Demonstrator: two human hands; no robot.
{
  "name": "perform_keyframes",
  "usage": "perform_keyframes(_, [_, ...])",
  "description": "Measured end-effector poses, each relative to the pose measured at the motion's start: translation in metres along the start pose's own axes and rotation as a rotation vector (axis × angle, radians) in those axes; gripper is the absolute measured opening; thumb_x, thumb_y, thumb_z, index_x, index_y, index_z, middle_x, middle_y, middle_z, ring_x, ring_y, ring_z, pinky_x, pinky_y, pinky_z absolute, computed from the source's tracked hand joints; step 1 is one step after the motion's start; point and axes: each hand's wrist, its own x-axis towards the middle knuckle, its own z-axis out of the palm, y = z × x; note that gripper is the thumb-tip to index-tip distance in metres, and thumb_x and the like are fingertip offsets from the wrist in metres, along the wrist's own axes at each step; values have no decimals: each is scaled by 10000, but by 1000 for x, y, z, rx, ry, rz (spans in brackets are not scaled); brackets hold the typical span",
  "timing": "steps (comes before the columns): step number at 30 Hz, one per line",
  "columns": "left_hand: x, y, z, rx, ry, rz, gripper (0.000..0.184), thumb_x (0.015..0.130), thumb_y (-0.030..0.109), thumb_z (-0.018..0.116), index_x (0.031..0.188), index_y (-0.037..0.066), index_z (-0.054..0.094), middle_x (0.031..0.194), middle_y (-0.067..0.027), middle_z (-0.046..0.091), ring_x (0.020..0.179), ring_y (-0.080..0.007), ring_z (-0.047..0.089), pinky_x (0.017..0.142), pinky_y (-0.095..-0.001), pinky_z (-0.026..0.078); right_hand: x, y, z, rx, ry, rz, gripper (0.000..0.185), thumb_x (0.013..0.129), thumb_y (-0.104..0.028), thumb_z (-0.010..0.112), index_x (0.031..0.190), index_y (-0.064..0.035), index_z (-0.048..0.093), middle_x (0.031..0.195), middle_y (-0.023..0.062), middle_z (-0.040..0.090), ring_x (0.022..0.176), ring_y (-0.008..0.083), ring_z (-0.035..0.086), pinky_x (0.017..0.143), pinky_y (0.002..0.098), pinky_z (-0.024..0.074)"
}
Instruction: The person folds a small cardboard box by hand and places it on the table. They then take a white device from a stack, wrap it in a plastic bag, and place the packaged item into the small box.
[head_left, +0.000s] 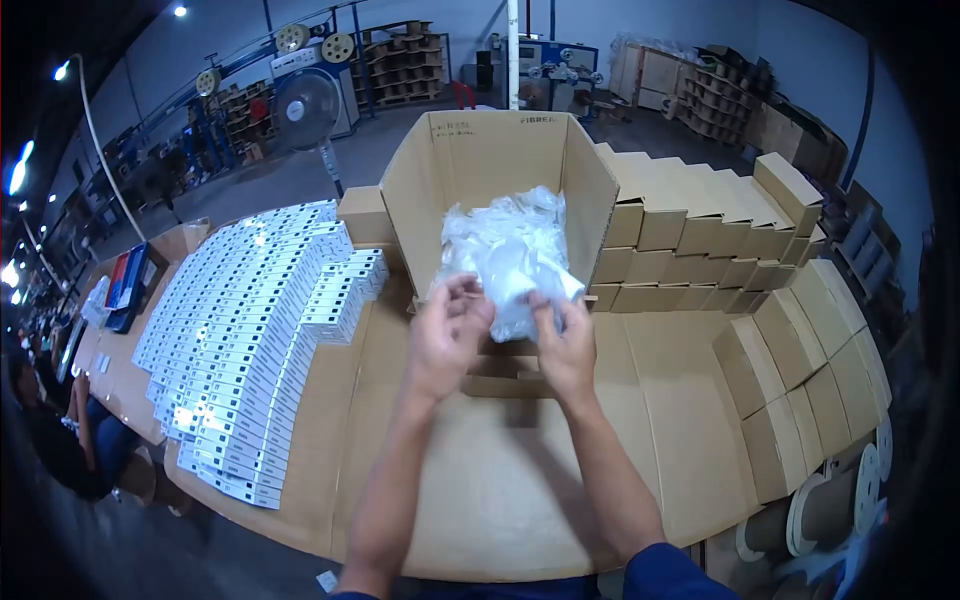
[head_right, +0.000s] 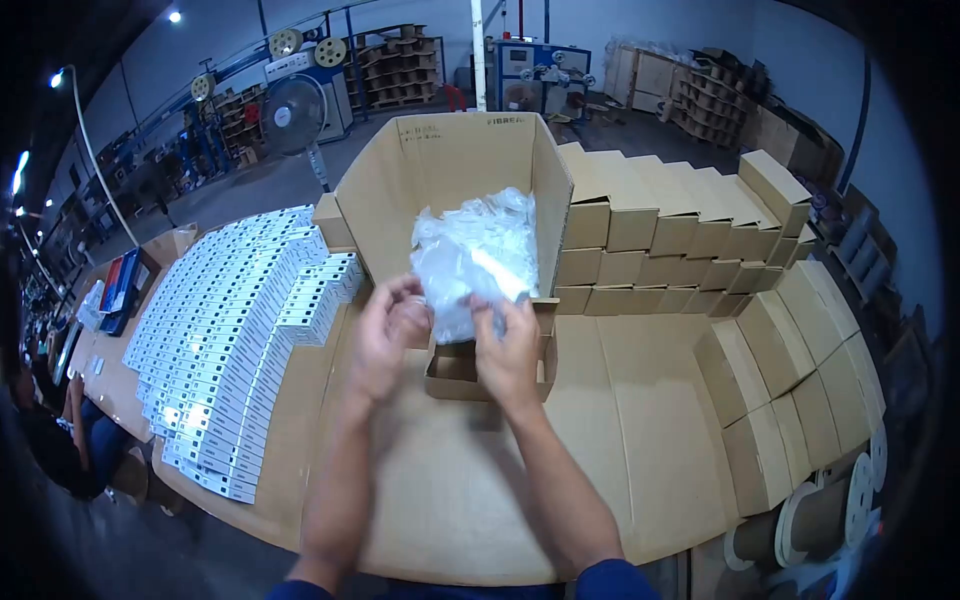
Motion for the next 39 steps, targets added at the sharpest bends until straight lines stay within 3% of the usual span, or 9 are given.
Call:
perform_keyframes(1, [-22,-7,17,-8,41,-162,413,1013,247,656,1297,-29,539,1053,-62,653,922,-107,623,792,-260,510,-18,0,4,10,30,-13,297,1035,-255,606,1055,15,728,1131,202,658,1026,328,648,904,411,495])
perform_keyframes(7, [-98,-34,51,86,443,-169,239,1047,164,587,895,-20,604,818,-39,625,698,-87,542,587,-324,448,-126,21,-8,270,-4,281,331,1057,-252,582,1022,54,706,1100,126,625,1007,222,609,914,339,471])
perform_keyframes(15, [-188,-25,41,-132,318,-306,149,1065,145,558,1098,6,515,906,-22,597,824,-66,538,741,-242,462,-198,21,-48,297,-52,491,287,1025,-239,656,914,16,728,988,64,560,940,146,520,834,288,420])
perform_keyframes(20, [-226,-47,33,-338,368,-478,317,1006,146,670,1217,7,479,1007,-75,618,916,-130,584,812,-297,479,-231,29,-41,321,21,573,262,1007,-231,680,895,0,734,981,84,563,929,168,524,833,292,422])
perform_keyframes(23, [-228,-23,26,449,411,-151,421,908,107,755,1255,10,537,1121,-117,643,1054,-231,613,935,-411,480,-236,12,-43,27,17,469,219,984,-195,702,884,-3,732,951,111,568,886,203,544,793,316,445])
perform_keyframes(30, [-185,2,10,589,-170,187,229,840,102,789,1012,40,651,965,-139,659,944,-304,640,868,-415,496,-235,7,-53,-89,-20,306,149,927,-127,746,890,16,726,1041,172,615,950,291,597,814,365,483])
perform_keyframes(32, [-181,-5,11,550,-256,212,196,878,130,771,985,44,631,878,-119,673,843,-305,662,799,-404,518,-231,7,-58,-123,-76,244,129,898,-99,759,903,25,722,1226,235,604,1105,358,619,912,401,502])
perform_keyframes(35, [-179,-1,17,390,-274,-94,150,942,134,711,943,32,601,750,-124,676,706,-319,686,663,-403,538,-220,-7,-69,-190,-191,131,121,889,-72,749,921,38,711,1304,278,570,1175,410,614,969,438,502])
perform_keyframes(39, [-165,0,12,333,-280,-168,141,1020,168,617,1010,32,584,645,-87,638,554,-226,654,536,-340,490,-227,3,-76,-143,-304,146,131,902,-69,728,907,56,691,1266,286,578,1107,417,630,935,417,511])
